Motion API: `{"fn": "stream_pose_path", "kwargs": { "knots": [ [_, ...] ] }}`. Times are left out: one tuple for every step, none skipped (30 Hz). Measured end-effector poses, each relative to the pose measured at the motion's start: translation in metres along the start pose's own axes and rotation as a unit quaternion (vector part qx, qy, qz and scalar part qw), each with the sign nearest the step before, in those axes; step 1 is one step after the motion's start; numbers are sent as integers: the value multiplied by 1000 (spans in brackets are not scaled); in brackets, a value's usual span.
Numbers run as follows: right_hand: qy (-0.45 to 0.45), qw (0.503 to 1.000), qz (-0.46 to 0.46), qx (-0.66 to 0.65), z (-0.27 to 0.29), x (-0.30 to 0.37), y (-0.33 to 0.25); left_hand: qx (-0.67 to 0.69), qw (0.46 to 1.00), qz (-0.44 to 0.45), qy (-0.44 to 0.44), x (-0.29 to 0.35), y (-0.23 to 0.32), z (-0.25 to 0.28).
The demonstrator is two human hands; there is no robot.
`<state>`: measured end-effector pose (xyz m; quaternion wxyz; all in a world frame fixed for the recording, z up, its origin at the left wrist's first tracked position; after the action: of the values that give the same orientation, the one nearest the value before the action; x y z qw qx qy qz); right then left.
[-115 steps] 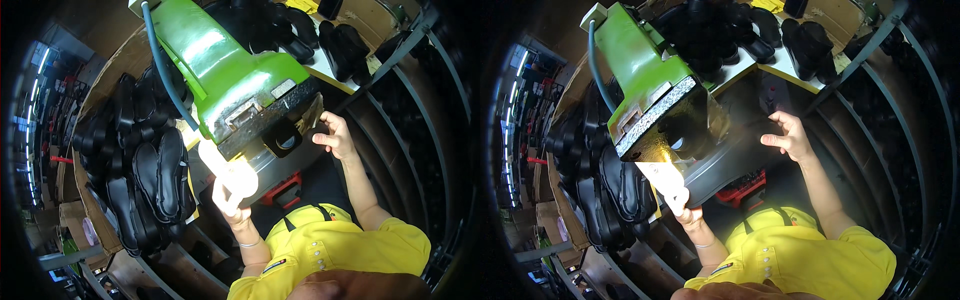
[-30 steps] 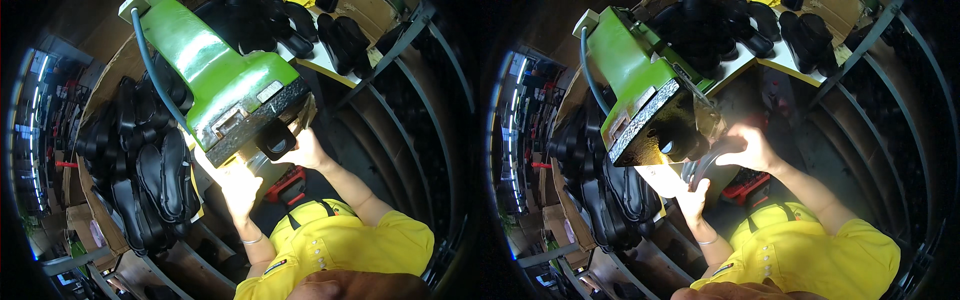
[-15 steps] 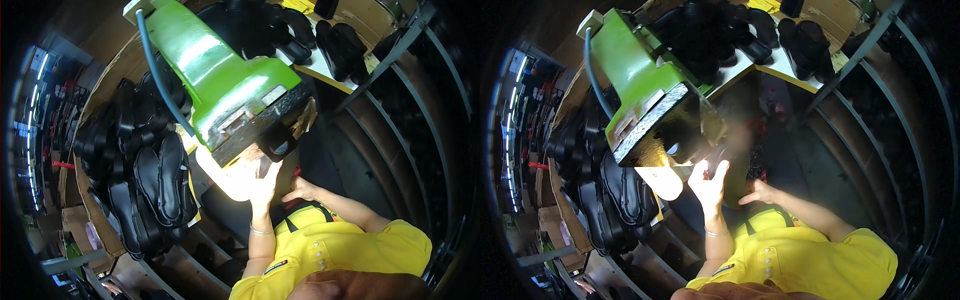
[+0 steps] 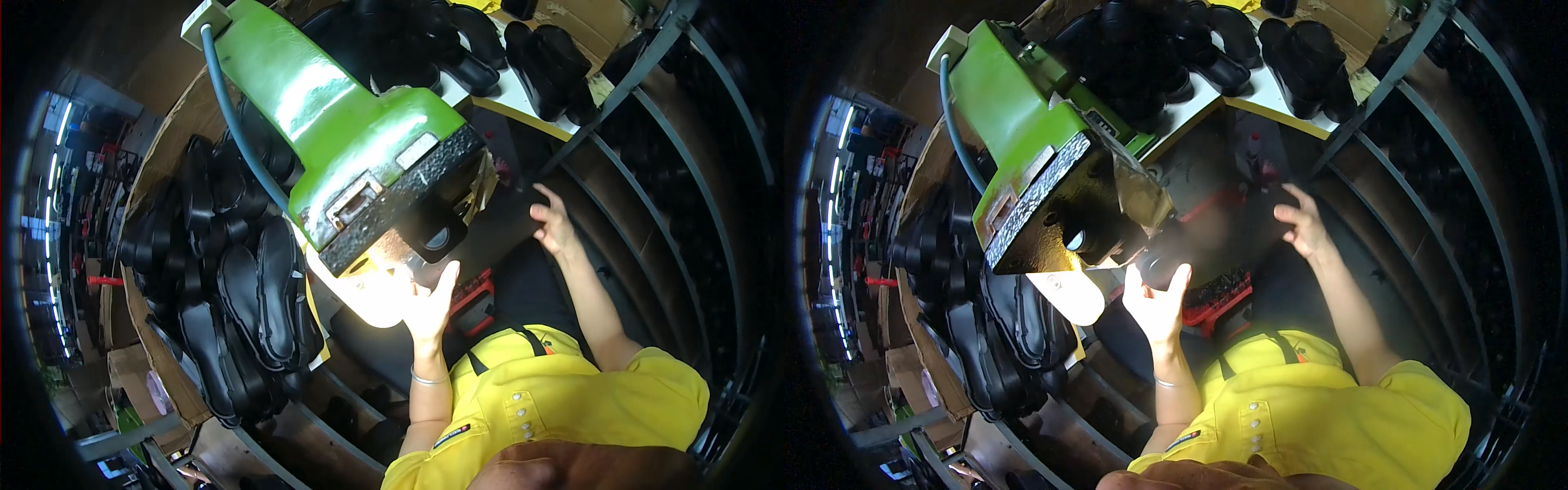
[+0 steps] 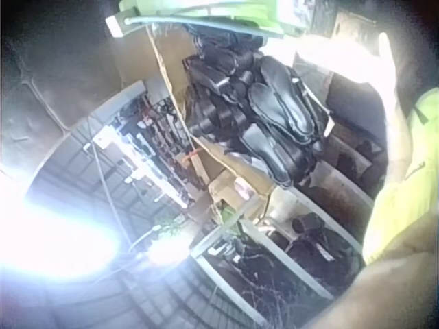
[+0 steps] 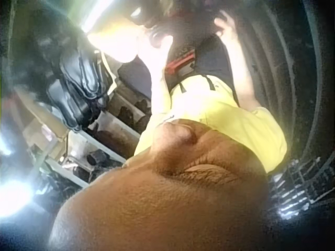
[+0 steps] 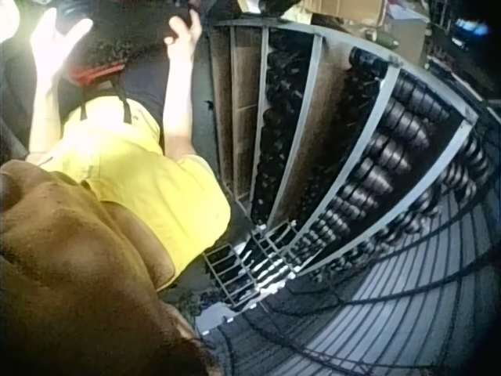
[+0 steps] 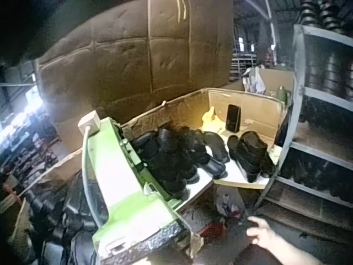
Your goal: Using a machine to shape or finish shoe outsoles.
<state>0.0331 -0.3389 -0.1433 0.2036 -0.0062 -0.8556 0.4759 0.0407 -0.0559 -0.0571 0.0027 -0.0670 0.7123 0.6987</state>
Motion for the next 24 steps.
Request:
{"fn": "stream_pose_path", "kwargs": {
  "knots": [
    [9,1000,16,26,-14,-4,-20,-38,999,-16,4,-2,-3,3],
    [20,998,32,52,-26,-6,-39,-61,998,-32,9,-4,-5,7],
    [-13,996,48,72,-35,-11,-51,-62,997,-41,16,-8,-7,10],
    [-45,993,64,93,-45,-14,-63,-66,996,-50,25,-11,-7,15],
    [-26,991,68,112,-53,-13,-72,-49,997,-53,36,-14,-6,21],
    [-36,988,79,125,-65,-10,-80,-23,997,-53,47,-18,-5,26],
    [-47,985,89,138,-77,-8,-86,5,997,-51,58,-19,-2,33],
    [-58,982,99,152,-86,-7,-90,36,996,-47,66,-20,0,38],
    [-70,980,102,158,-90,-7,-89,63,995,-40,71,-19,2,42],
    [-72,978,107,163,-92,-5,-89,90,992,-33,77,-18,3,47],
    [-74,976,113,168,-94,-3,-90,113,990,-22,80,-15,3,52],
    [-77,975,119,174,-96,0,-91,128,989,-10,78,-12,3,55],
    [-74,972,121,187,-100,5,-91,142,987,2,72,-9,2,58],
    [-88,972,108,189,-106,9,-90,152,986,8,67,-5,3,63],
    [-103,971,108,186,-109,11,-85,147,987,14,58,-1,3,67],
    [-119,970,108,183,-112,12,-81,132,990,12,44,-1,7,70],
    [-117,970,110,182,-116,14,-82,118,993,10,28,-2,10,73],
    [-122,968,122,182,-117,15,-82,103,995,6,13,-2,14,76],
    [-126,966,133,181,-117,15,-81,19,1000,-13,-9,-4,23,76],
    [-130,964,144,181,-117,15,-80,-55,996,-53,-35,-6,29,70],
    [-137,961,160,179,-115,16,-83,-126,986,-97,-54,-8,36,65],
    [-129,963,162,174,-114,16,-86,-229,969,-69,-56,-10,46,54],
    [-121,964,164,170,-114,17,-90,-318,942,-100,-38,-11,46,44],
    [-114,965,167,166,-113,17,-96,-405,905,-129,-20,-12,46,33]
  ]
}}
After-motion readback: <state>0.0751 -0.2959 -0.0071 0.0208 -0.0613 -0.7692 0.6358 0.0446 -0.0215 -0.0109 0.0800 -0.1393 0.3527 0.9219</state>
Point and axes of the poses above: each hand's wrist, its own x-axis away from the middle knuckle, its own z-axis out of the back of the hand, y = z × x, the point moved 5 cm from there along -x, towards the middle knuckle, and after that the axes turned 2 degrees about x, right-handed, at the moved point
